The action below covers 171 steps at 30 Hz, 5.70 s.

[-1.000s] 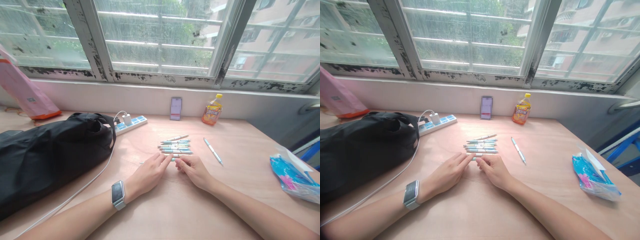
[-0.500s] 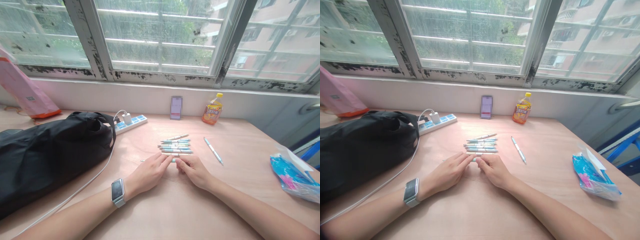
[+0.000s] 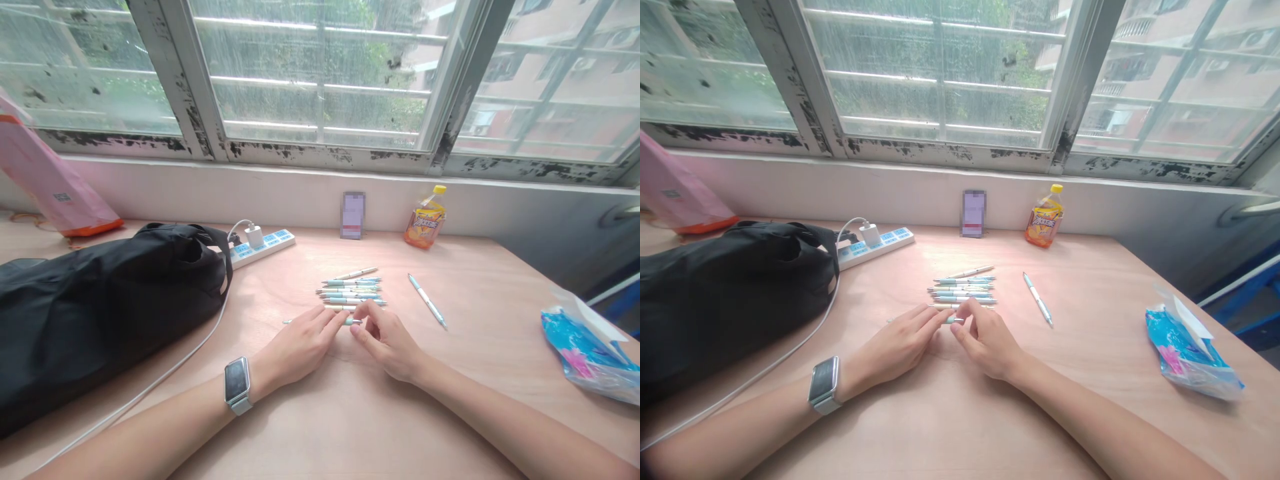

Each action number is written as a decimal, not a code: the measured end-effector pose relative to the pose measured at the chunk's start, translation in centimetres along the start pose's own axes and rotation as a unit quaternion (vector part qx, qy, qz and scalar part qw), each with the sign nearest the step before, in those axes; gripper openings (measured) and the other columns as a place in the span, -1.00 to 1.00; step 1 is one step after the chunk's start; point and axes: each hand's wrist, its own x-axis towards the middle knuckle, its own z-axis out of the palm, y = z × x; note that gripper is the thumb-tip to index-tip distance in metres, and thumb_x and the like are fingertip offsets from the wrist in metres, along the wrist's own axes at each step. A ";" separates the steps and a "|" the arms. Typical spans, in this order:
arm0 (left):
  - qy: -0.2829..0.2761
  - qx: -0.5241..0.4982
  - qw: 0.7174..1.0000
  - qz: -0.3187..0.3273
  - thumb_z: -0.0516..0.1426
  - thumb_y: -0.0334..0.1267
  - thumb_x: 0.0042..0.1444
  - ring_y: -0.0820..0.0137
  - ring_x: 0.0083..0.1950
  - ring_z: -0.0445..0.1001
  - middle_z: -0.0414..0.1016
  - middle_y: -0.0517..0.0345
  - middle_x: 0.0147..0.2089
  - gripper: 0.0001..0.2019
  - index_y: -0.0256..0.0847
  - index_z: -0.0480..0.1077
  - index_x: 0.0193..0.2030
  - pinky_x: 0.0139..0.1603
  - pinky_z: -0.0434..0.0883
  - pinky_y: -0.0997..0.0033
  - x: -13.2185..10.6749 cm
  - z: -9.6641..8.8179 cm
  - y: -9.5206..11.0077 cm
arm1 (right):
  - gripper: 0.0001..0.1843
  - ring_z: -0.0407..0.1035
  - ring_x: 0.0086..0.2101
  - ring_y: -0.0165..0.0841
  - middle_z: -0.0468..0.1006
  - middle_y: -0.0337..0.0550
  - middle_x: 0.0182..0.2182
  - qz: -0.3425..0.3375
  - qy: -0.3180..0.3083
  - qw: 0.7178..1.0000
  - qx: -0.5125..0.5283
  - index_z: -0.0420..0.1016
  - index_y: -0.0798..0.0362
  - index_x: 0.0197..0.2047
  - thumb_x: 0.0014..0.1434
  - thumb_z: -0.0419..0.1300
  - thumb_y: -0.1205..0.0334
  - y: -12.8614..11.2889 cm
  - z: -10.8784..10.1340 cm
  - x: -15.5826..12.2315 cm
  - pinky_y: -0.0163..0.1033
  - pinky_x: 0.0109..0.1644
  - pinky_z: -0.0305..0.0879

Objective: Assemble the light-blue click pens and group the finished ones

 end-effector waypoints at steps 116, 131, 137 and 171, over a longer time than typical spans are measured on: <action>-0.122 0.013 0.987 -0.108 -0.14 -0.19 0.48 0.25 -0.30 0.57 0.56 0.12 -0.26 -0.76 -0.12 0.30 -0.13 -0.40 0.29 0.39 -0.2 -0.2 -0.1 | -0.62 0.27 -0.49 -0.39 0.38 -0.27 -0.56 0.005 -0.027 0.999 -0.043 0.34 0.04 -0.43 0.41 -0.06 0.18 0.1 0.0 -0.1 -0.29 -0.36 0.13; -0.127 0.016 0.983 -0.129 -0.13 -0.16 0.47 0.27 -0.32 0.55 0.55 0.14 -0.29 -0.75 -0.11 0.31 -0.16 -0.40 0.27 0.40 0.1 -0.3 0.1 | -0.89 0.21 -0.52 -0.43 0.36 -0.34 -0.51 0.012 -0.019 1.000 -0.005 0.35 0.02 -0.24 0.21 0.07 0.41 0.5 0.0 0.0 -0.33 -0.41 0.11; -0.121 0.021 0.983 -0.133 -0.14 -0.16 0.48 0.25 -0.34 0.55 0.56 0.15 -0.30 -0.74 -0.11 0.30 -0.18 -0.44 0.21 0.38 0.2 -0.3 0.2 | -0.93 0.20 -0.55 -0.46 0.33 -0.36 -0.54 0.010 -0.010 1.000 0.023 0.36 0.03 -0.30 0.16 0.11 0.38 0.4 -0.1 0.2 -0.34 -0.45 0.10; -0.142 0.045 0.974 -0.169 -0.19 -0.12 0.50 0.23 -0.33 0.56 0.57 0.12 -0.29 -0.70 -0.12 0.26 -0.19 -0.43 0.13 0.36 0.6 -0.9 0.6 | -0.89 0.31 -0.34 -0.28 0.45 -0.16 -0.42 0.028 0.049 0.974 -0.221 0.33 0.03 -0.37 0.10 0.11 0.43 1.0 -0.4 0.4 -0.23 -0.28 0.15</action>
